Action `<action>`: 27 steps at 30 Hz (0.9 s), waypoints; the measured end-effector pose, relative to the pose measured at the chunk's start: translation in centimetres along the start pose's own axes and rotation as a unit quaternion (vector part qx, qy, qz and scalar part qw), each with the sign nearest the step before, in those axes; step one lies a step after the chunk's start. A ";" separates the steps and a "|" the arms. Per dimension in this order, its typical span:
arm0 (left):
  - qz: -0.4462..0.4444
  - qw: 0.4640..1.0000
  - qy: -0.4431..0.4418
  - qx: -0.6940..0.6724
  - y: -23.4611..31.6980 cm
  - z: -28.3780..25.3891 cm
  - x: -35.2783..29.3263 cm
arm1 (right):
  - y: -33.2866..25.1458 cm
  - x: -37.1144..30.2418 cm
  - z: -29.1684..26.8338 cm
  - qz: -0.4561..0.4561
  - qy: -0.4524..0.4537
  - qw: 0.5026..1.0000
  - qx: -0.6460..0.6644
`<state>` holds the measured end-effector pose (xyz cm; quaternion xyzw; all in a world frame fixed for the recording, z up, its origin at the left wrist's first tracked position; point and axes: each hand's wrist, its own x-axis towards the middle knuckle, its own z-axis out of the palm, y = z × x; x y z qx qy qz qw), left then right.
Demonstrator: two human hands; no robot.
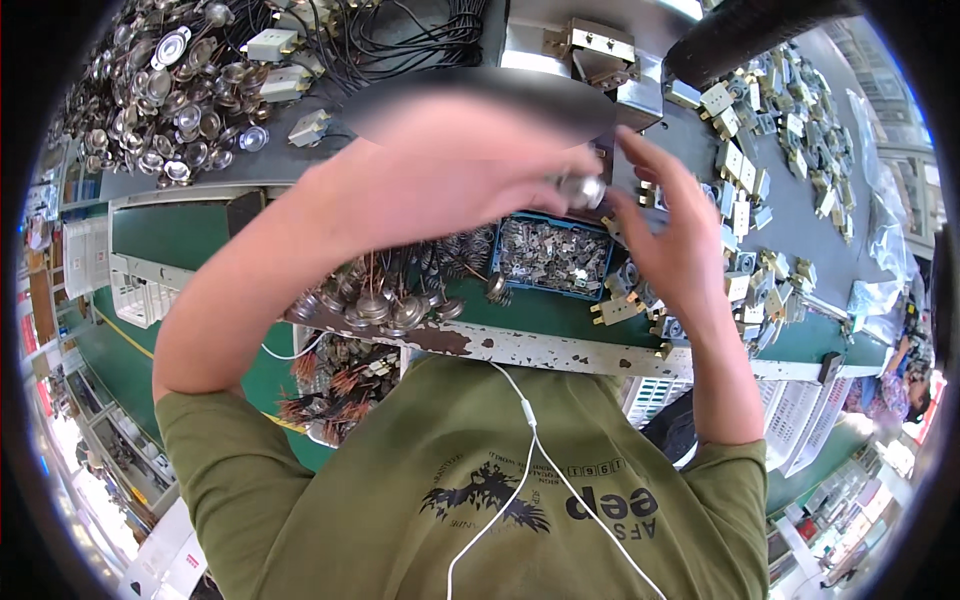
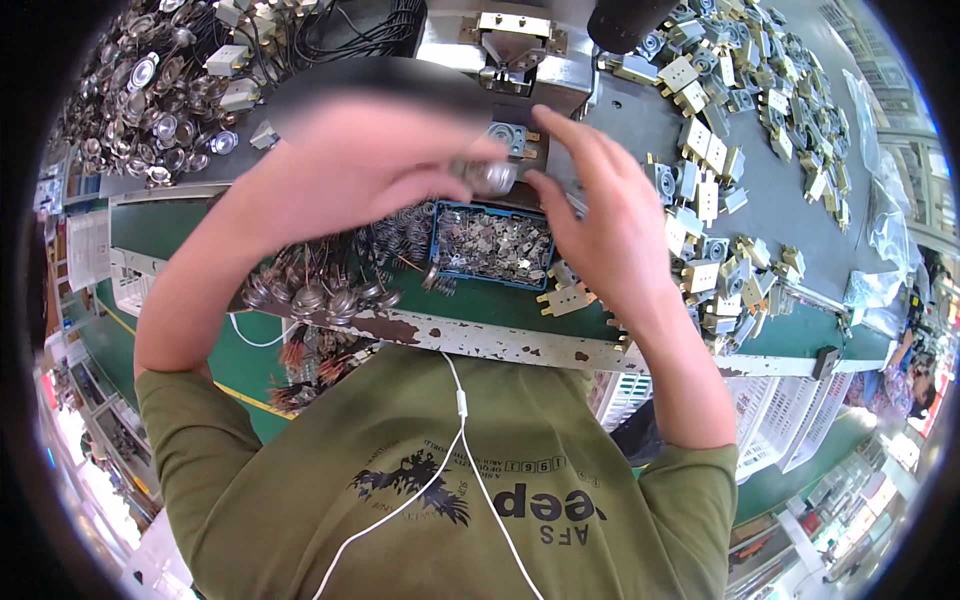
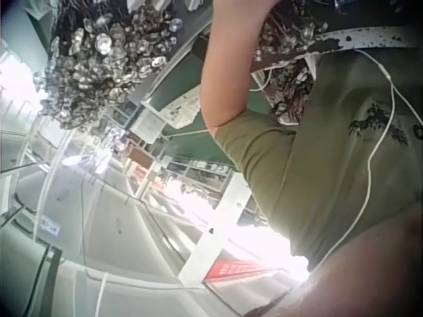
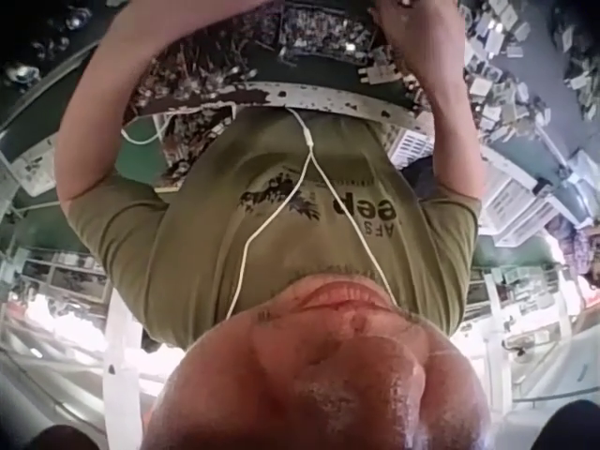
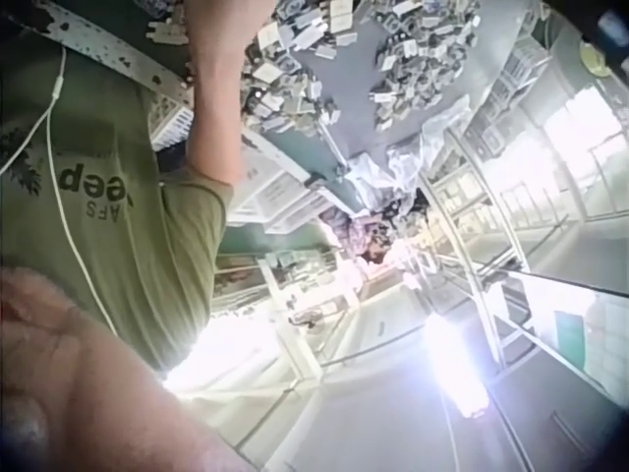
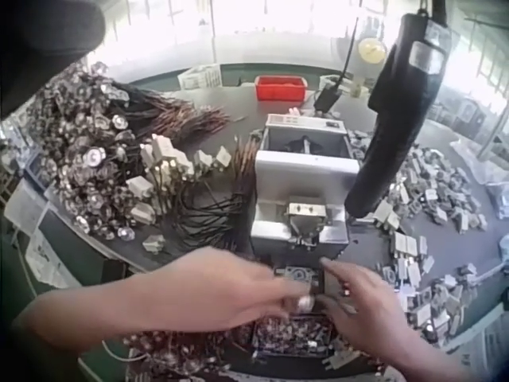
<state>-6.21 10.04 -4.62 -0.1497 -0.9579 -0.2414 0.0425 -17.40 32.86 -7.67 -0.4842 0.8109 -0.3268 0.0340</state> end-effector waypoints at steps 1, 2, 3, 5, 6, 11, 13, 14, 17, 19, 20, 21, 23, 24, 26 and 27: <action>-0.018 1.000 0.011 -0.008 -0.3 0.2 0.8 | -0.2 0.1 -0.5 0.026 0.019 0.998 0.062; -0.035 0.999 0.021 -0.013 -0.7 0.3 1.6 | -0.4 0.6 -0.8 -0.010 0.083 0.992 0.098; -0.072 0.997 -0.007 0.010 -1.1 0.7 2.0 | -0.7 1.1 -1.2 -0.039 0.124 0.978 0.162; -0.091 0.995 -0.027 0.003 -1.8 1.4 2.0 | -0.9 2.3 -3.7 -0.131 0.207 0.949 0.198; -0.110 0.993 -0.051 -0.003 -1.9 1.7 2.0 | -0.8 3.0 -5.2 -0.180 0.255 0.924 0.222; -0.098 0.994 -0.048 -0.007 -2.7 2.6 2.3 | 0.5 8.7 -9.1 -0.190 0.340 0.919 0.050; -0.114 0.992 -0.058 0.000 -2.8 2.7 1.7 | -2.8 12.6 -6.3 -0.139 0.344 0.907 0.201; -0.114 0.992 -0.058 0.003 -2.8 2.7 1.5 | -2.3 13.0 -6.5 -0.135 0.242 0.924 0.262; -0.085 0.995 -0.029 0.035 -2.4 3.1 1.5 | -3.3 11.8 -7.5 -0.058 0.257 0.944 0.199; -0.085 0.995 -0.034 0.046 -2.2 2.9 1.9 | -3.5 11.5 -7.7 -0.070 0.269 0.934 0.223; -0.086 0.994 -0.043 0.058 -2.1 2.9 1.8 | -3.5 11.5 -7.6 -0.076 0.272 0.929 0.237; -0.089 0.994 -0.039 0.058 -2.1 3.1 1.8 | -3.6 11.6 -7.4 -0.083 0.276 0.924 0.250; -0.062 0.995 -0.022 0.073 -2.3 3.4 1.6 | -3.7 11.5 -7.1 -0.099 0.283 0.913 0.275; -0.064 0.995 -0.017 0.073 -2.4 3.4 1.7 | -3.7 11.6 -7.1 -0.106 0.287 0.908 0.287; -0.066 0.995 -0.025 0.067 -2.6 3.4 1.3 | -4.0 11.8 -6.5 -0.121 0.289 0.895 0.317; -0.072 0.995 -0.021 0.068 -2.4 3.4 1.1 | -4.0 11.9 -6.2 -0.129 0.290 0.888 0.332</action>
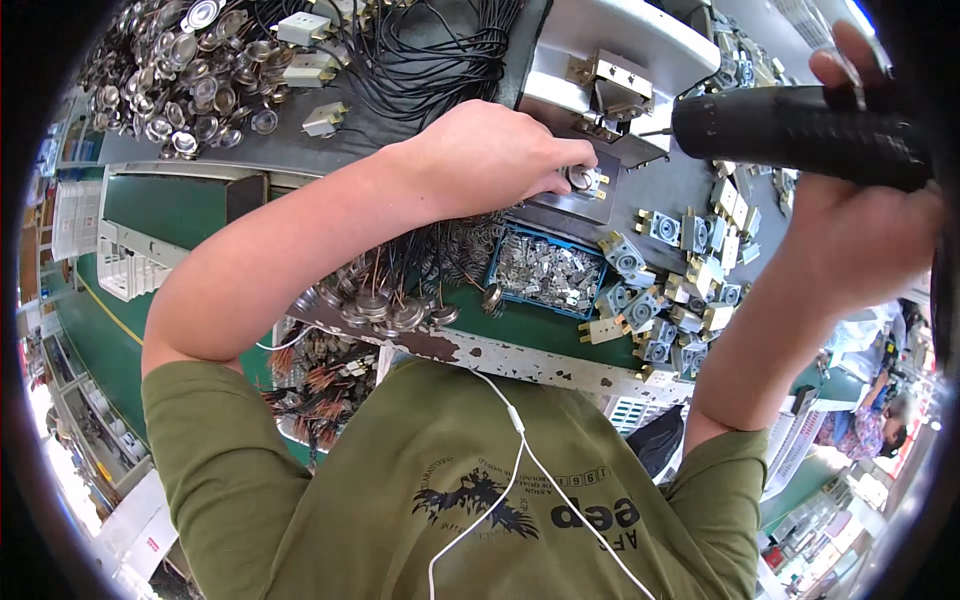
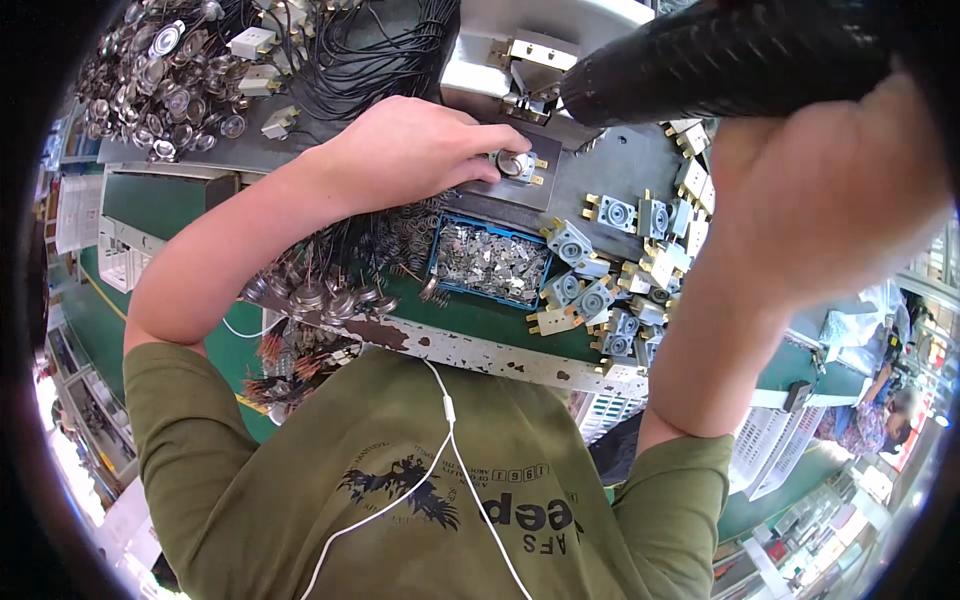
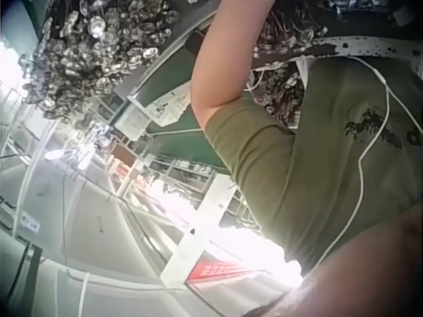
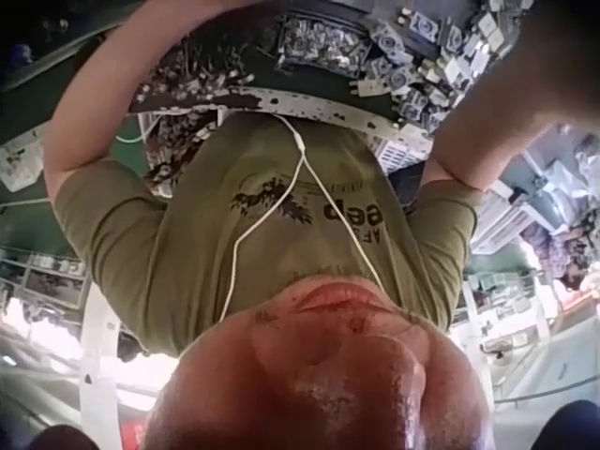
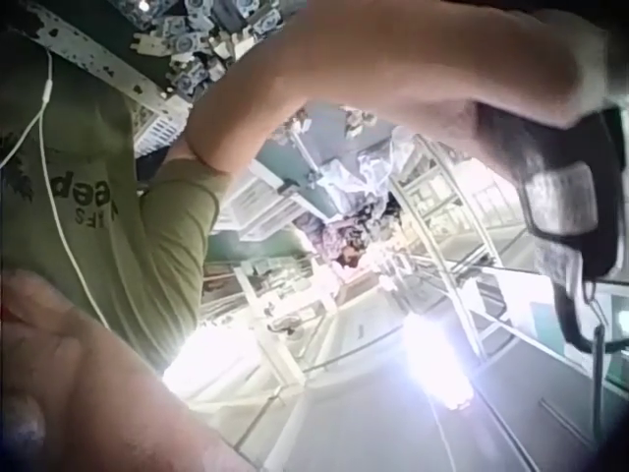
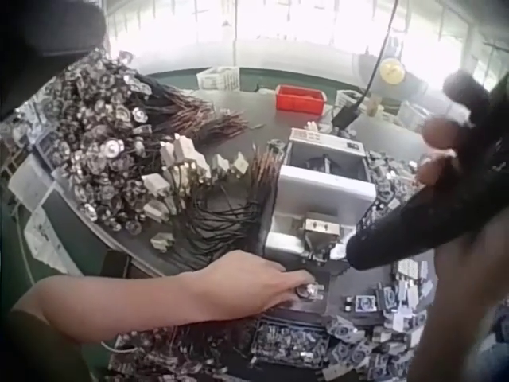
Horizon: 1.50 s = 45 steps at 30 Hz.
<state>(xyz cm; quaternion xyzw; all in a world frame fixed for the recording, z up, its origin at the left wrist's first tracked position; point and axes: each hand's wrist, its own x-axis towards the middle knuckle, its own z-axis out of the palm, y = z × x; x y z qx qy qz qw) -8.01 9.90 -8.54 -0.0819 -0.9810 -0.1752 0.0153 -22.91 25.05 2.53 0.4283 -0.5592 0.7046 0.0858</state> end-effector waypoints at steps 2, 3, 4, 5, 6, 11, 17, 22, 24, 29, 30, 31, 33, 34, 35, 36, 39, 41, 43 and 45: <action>-0.007 0.999 -0.030 0.027 0.2 -0.2 0.3 | 0.1 -0.1 0.1 -0.013 0.007 1.000 0.027; -0.009 0.999 -0.025 0.028 0.3 -0.3 0.4 | 0.1 -0.1 0.2 -0.019 0.011 0.999 0.041; -0.013 0.999 -0.038 0.028 0.3 -0.3 0.5 | 0.1 -0.2 0.3 -0.023 0.016 0.998 0.055; -0.016 0.998 -0.051 0.028 0.4 -0.3 0.6 | 0.2 -0.2 0.5 -0.028 0.021 0.997 0.070; -0.015 0.998 -0.057 0.029 0.4 -0.4 0.6 | 0.2 -0.2 0.6 -0.032 0.026 0.996 0.084; -0.005 0.999 -0.033 -0.009 0.3 -0.4 0.4 | 0.5 -0.7 1.6 -0.038 0.042 0.989 0.138; 0.000 1.000 -0.028 -0.014 0.3 -0.5 0.3 | 0.6 -0.8 2.5 -0.019 0.072 0.990 0.120; -0.001 0.999 -0.033 -0.014 0.4 -0.4 0.4 | 0.7 -0.3 3.3 -0.047 0.018 0.995 0.082; 0.007 1.000 -0.015 -0.019 0.3 -0.2 0.4 | 0.4 0.0 4.3 -0.044 0.001 0.995 0.089; 0.005 1.000 0.004 -0.030 -0.1 0.1 -0.1 | -0.7 -1.3 5.3 -0.031 0.033 0.996 -0.073; 0.006 1.000 0.011 -0.021 -0.2 0.4 -0.4 | -0.8 -1.7 4.9 -0.006 0.017 0.994 -0.108; 0.009 1.000 0.019 -0.011 -0.2 0.4 -0.2 | -0.7 -1.6 4.0 -0.006 0.019 0.994 -0.110; 0.009 0.999 0.030 -0.017 -0.5 0.7 -0.5 | 0.1 -1.7 2.1 -0.031 -0.031 0.994 0.102; 0.023 0.999 0.039 -0.017 -0.3 0.6 -0.1 | -0.3 -2.0 1.3 0.001 -0.011 0.992 0.130; 0.037 0.998 0.048 -0.018 -0.1 0.6 0.2 | -1.4 -2.2 0.4 0.012 -0.032 0.990 0.135; 0.040 0.998 0.040 -0.010 -0.1 0.5 0.5 | -1.7 -2.2 -0.1 0.009 -0.039 0.990 0.133; -0.006 1.000 -0.013 0.014 -0.2 0.3 0.1 | -0.3 -3.5 0.4 0.013 -0.030 0.990 0.137; -0.006 1.000 -0.011 0.016 -0.2 0.4 0.2 | 0.2 -3.8 0.7 0.012 -0.011 0.992 0.128; -0.007 1.000 -0.007 0.019 -0.2 0.4 0.2 | 0.4 -3.9 0.8 0.009 0.017 0.993 0.116; -0.003 1.000 0.000 0.022 -0.1 0.3 0.2 | 0.7 -3.9 0.5 -0.003 0.003 0.992 0.130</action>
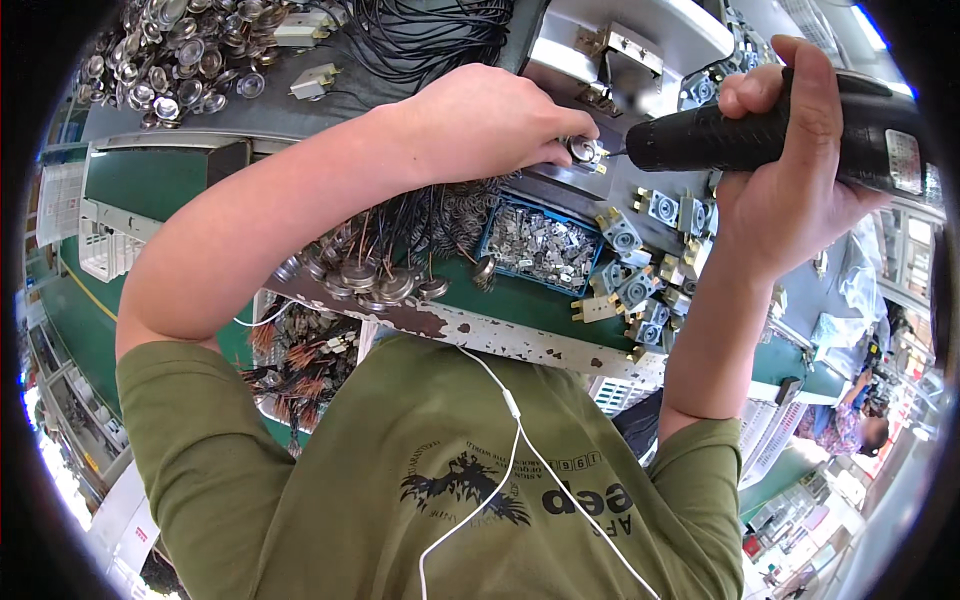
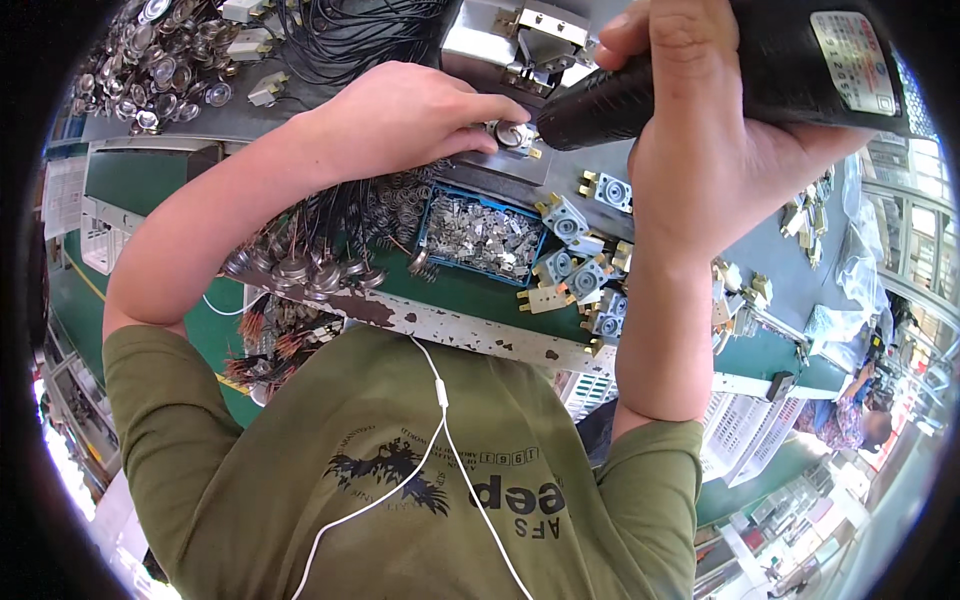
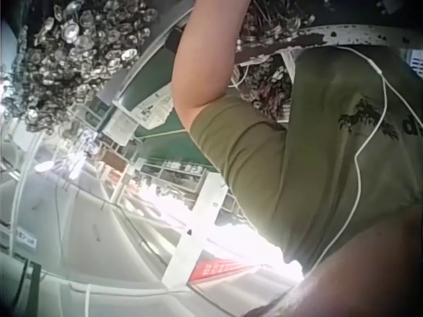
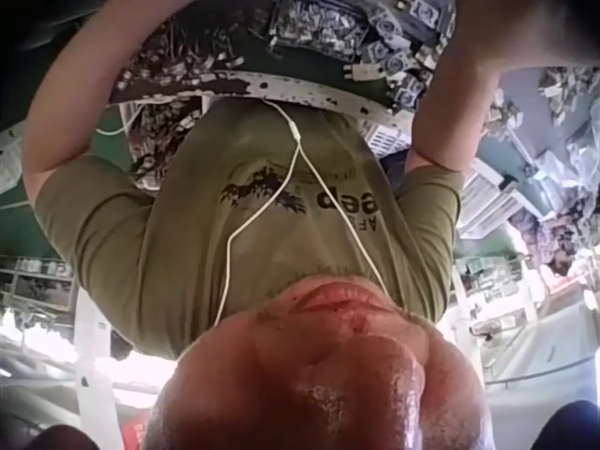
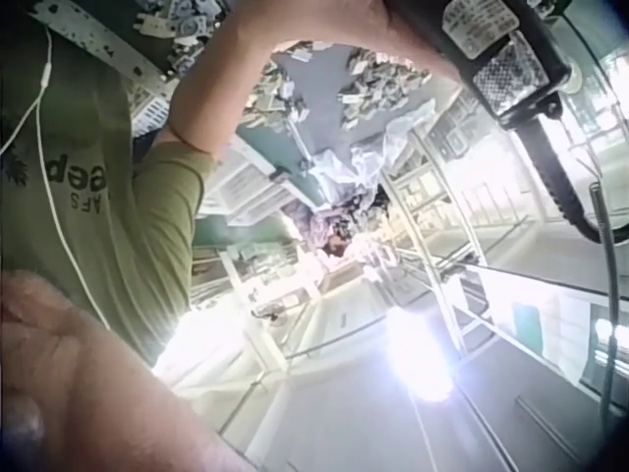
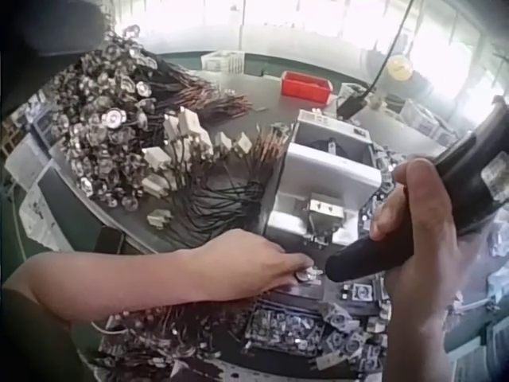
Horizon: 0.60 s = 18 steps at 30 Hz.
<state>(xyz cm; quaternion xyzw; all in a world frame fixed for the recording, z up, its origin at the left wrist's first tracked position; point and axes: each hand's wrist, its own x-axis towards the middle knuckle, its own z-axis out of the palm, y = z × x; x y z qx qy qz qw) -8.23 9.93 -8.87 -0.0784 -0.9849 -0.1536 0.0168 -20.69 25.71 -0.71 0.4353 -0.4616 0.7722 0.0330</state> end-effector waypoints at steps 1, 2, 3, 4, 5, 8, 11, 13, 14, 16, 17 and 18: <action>-0.001 1.000 0.000 -0.001 0.1 -0.1 0.0 | 0.1 0.0 0.0 -0.002 -0.004 1.000 -0.006; 0.000 1.000 -0.002 -0.003 0.2 -0.2 0.1 | 0.1 0.0 0.1 -0.004 -0.009 1.000 -0.012; 0.001 1.000 -0.003 -0.006 0.3 -0.3 0.1 | 0.1 -0.1 0.1 -0.003 -0.009 1.000 -0.011; 0.000 1.000 -0.003 -0.006 0.3 -0.3 0.1 | 0.2 -0.3 0.1 -0.002 -0.023 1.000 -0.014; 0.000 1.000 -0.003 -0.008 0.3 -0.2 0.1 | 0.3 -0.4 0.1 -0.001 -0.037 0.999 -0.017; -0.002 1.000 -0.001 -0.008 0.3 -0.2 0.0 | 0.3 -0.6 0.6 0.006 -0.029 0.999 -0.019; -0.001 1.000 0.005 -0.004 0.2 0.0 0.0 | 0.7 -0.4 0.2 -0.007 -0.037 0.998 -0.042; 0.000 1.000 0.008 -0.004 0.3 0.0 0.1 | 0.5 -0.4 0.4 -0.008 -0.044 0.999 -0.028; 0.000 1.000 0.009 -0.008 0.2 -0.1 0.1 | 0.5 -0.4 0.5 -0.010 -0.051 0.999 -0.013; -0.003 1.000 0.011 -0.014 0.2 -0.1 0.0 | 0.6 -0.4 0.4 -0.008 -0.056 0.998 -0.020; -0.001 1.000 0.011 -0.012 0.1 0.0 0.0 | 0.6 -0.4 0.4 -0.009 -0.062 0.998 -0.026; 0.002 1.000 0.012 -0.011 0.0 0.1 0.0 | 0.7 -0.4 0.3 -0.006 -0.063 0.998 -0.025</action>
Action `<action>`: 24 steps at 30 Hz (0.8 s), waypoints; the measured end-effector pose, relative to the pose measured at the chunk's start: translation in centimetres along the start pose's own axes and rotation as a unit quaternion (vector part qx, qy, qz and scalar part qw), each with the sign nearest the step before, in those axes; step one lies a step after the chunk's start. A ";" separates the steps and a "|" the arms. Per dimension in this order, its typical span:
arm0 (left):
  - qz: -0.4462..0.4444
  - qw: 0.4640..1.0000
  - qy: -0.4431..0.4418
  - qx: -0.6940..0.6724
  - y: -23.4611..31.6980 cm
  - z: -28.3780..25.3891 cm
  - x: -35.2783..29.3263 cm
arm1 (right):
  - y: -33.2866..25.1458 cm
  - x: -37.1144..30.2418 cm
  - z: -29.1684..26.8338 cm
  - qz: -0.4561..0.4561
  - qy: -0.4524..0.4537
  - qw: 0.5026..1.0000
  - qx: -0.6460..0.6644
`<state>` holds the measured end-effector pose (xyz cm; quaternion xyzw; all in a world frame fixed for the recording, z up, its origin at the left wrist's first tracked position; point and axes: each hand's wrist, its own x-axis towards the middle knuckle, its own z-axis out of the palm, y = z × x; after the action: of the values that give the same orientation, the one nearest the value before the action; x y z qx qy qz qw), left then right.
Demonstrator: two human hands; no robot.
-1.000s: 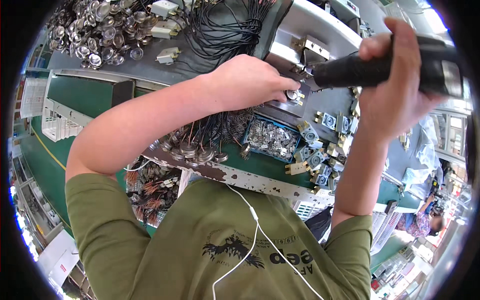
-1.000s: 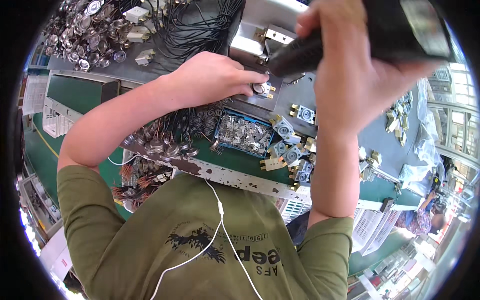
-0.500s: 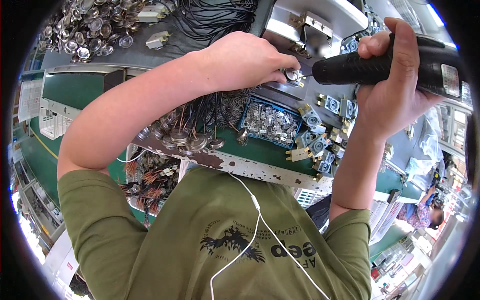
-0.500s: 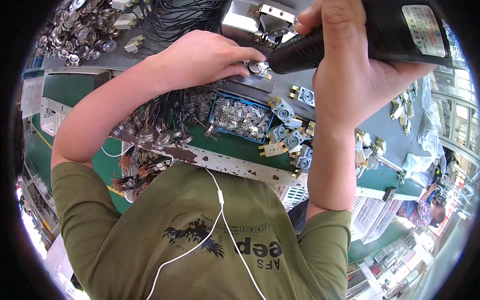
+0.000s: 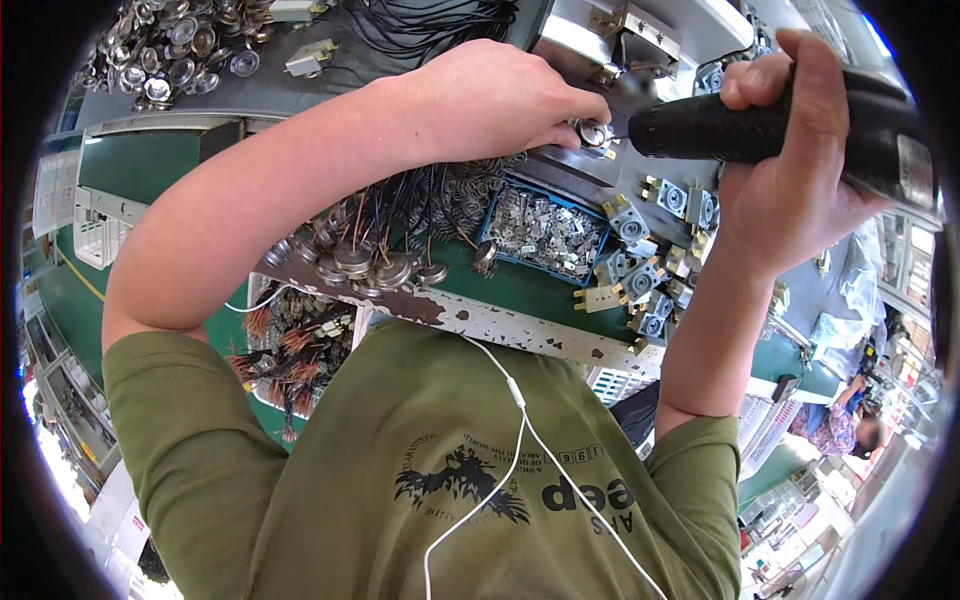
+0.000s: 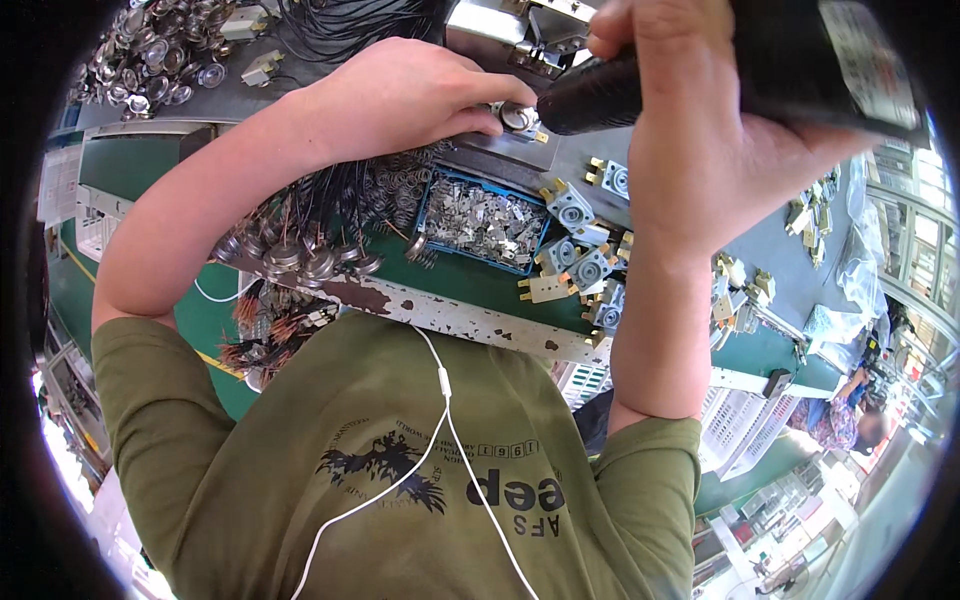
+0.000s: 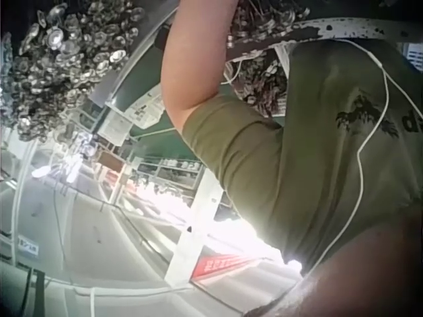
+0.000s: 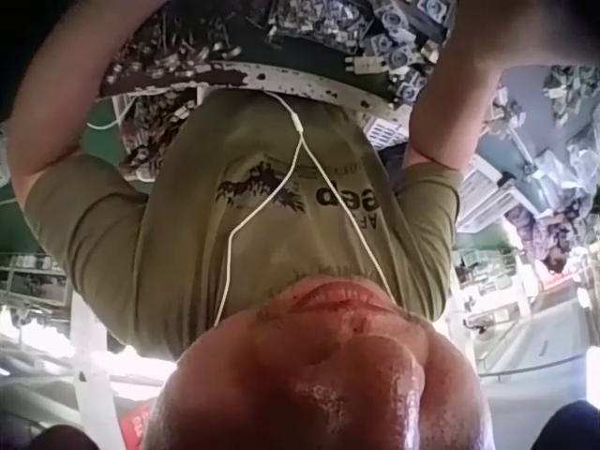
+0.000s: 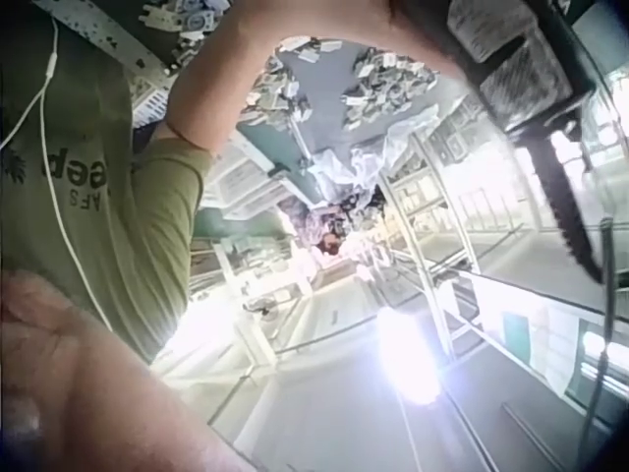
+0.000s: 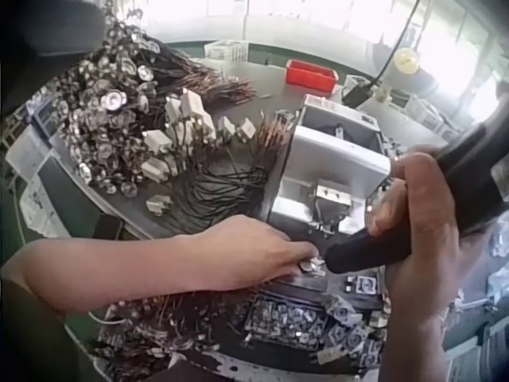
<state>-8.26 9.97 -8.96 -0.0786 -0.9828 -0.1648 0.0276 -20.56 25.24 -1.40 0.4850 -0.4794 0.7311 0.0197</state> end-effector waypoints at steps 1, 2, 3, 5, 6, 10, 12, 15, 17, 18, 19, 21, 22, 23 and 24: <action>0.007 1.000 0.000 -0.004 0.1 -0.1 0.0 | 0.0 -0.2 -0.2 0.002 0.017 1.000 0.006; 0.005 1.000 -0.002 -0.008 0.1 -0.2 0.1 | -0.1 -0.3 -0.2 0.005 0.034 0.999 0.011; 0.001 1.000 -0.017 -0.007 0.1 -0.4 0.3 | -0.3 -0.5 0.0 0.009 0.033 0.999 0.011; -0.005 1.000 -0.024 0.001 0.1 -0.3 0.2 | -1.2 -0.7 1.5 -0.018 0.011 0.998 -0.057; -0.005 1.000 -0.025 0.000 0.0 -0.1 0.1 | -1.4 -0.7 1.8 -0.031 0.000 0.995 -0.090; 0.007 1.000 -0.007 0.005 0.1 0.0 0.0 | -1.6 -0.5 1.8 -0.046 -0.007 0.994 -0.098; 0.011 1.000 -0.005 0.004 0.5 -0.2 -0.7 | -1.5 -0.6 1.7 -0.053 -0.010 0.993 -0.103; 0.027 0.991 -0.126 -0.048 0.7 -3.0 0.7 | -1.9 -0.8 0.9 -0.065 -0.013 0.990 -0.124; 0.034 0.992 -0.111 -0.048 0.4 -2.5 0.5 | -1.6 -0.9 0.5 -0.073 -0.016 0.989 -0.124; 0.043 0.994 -0.092 -0.048 0.3 -2.3 0.3 | -1.4 -0.9 0.2 -0.078 -0.017 0.989 -0.125; 0.039 0.994 -0.093 -0.032 0.5 -2.5 0.3 | -1.2 -0.9 -0.1 -0.083 -0.017 0.988 -0.128; 0.030 0.993 -0.110 -0.023 0.8 -3.0 0.6 | -0.9 -0.8 -1.0 -0.093 -0.017 0.987 -0.133; 0.017 0.992 -0.122 -0.013 0.9 -3.2 0.6 | -0.6 -0.6 -1.4 -0.100 -0.018 0.986 -0.135; 0.017 0.992 -0.123 -0.010 0.6 -2.7 0.4 | -0.2 -0.4 -1.9 -0.108 -0.020 0.985 -0.136; 0.081 0.996 -0.022 0.039 0.2 -1.6 -0.1 | 0.2 0.0 -2.4 -0.116 -0.021 0.984 -0.137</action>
<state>-8.13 9.60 -7.37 -0.1605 -0.9792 -0.1218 0.0222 -22.29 26.93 -1.71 0.5454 -0.5161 0.6407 0.1603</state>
